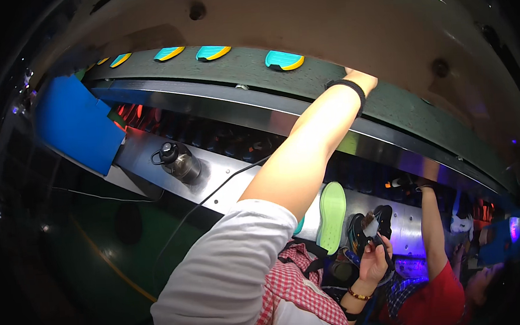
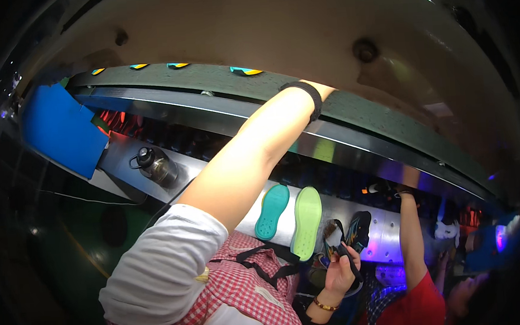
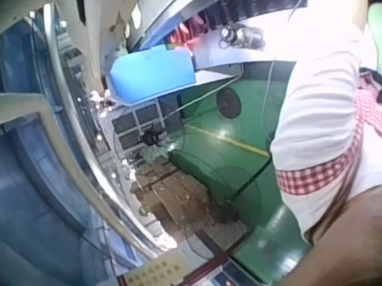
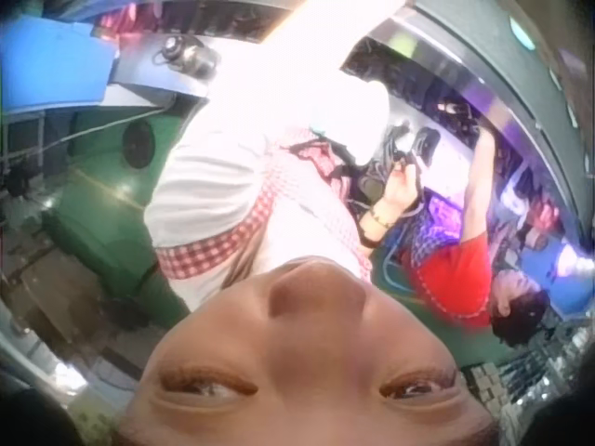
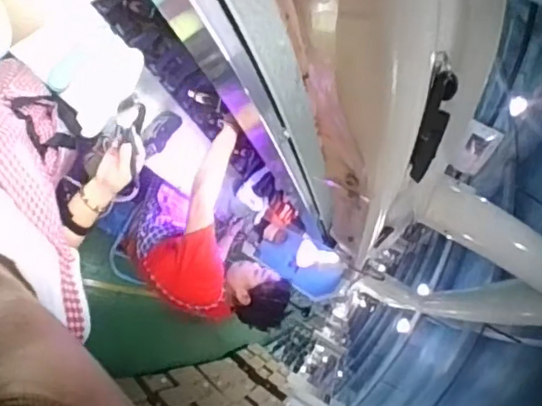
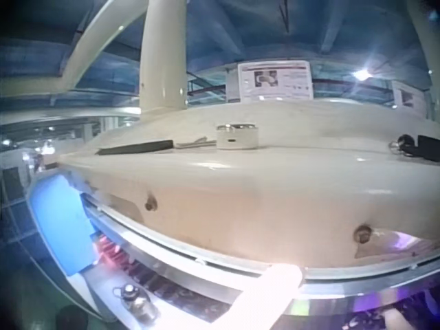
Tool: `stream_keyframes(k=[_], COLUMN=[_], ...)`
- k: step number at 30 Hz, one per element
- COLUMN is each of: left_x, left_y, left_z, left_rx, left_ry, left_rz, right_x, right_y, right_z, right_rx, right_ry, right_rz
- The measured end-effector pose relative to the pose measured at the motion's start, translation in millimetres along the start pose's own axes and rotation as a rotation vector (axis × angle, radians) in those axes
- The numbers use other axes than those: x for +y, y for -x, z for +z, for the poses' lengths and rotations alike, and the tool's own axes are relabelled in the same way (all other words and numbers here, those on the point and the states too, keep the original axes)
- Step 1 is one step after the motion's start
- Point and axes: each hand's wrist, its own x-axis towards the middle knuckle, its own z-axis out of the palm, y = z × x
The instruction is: Applying glue or a coating to shoe soles using a brush on a manufacturing line.
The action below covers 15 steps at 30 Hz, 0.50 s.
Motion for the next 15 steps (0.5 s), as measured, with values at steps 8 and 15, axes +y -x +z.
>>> stream_keyframes(k=[8,15], left_x=[8,-27], left_y=[45,165], left_z=[-26,23], left_rx=[-0.279,0.774], left_ry=[-0.49,0.94], left_rz=[0.215,-0.3], right_x=[-11,-9], right_y=[-7,-31], right_z=[5,33], right_rx=[-0.055,-0.076], right_ry=[0.006,-0.029], right_rz=[0.012,0.031])
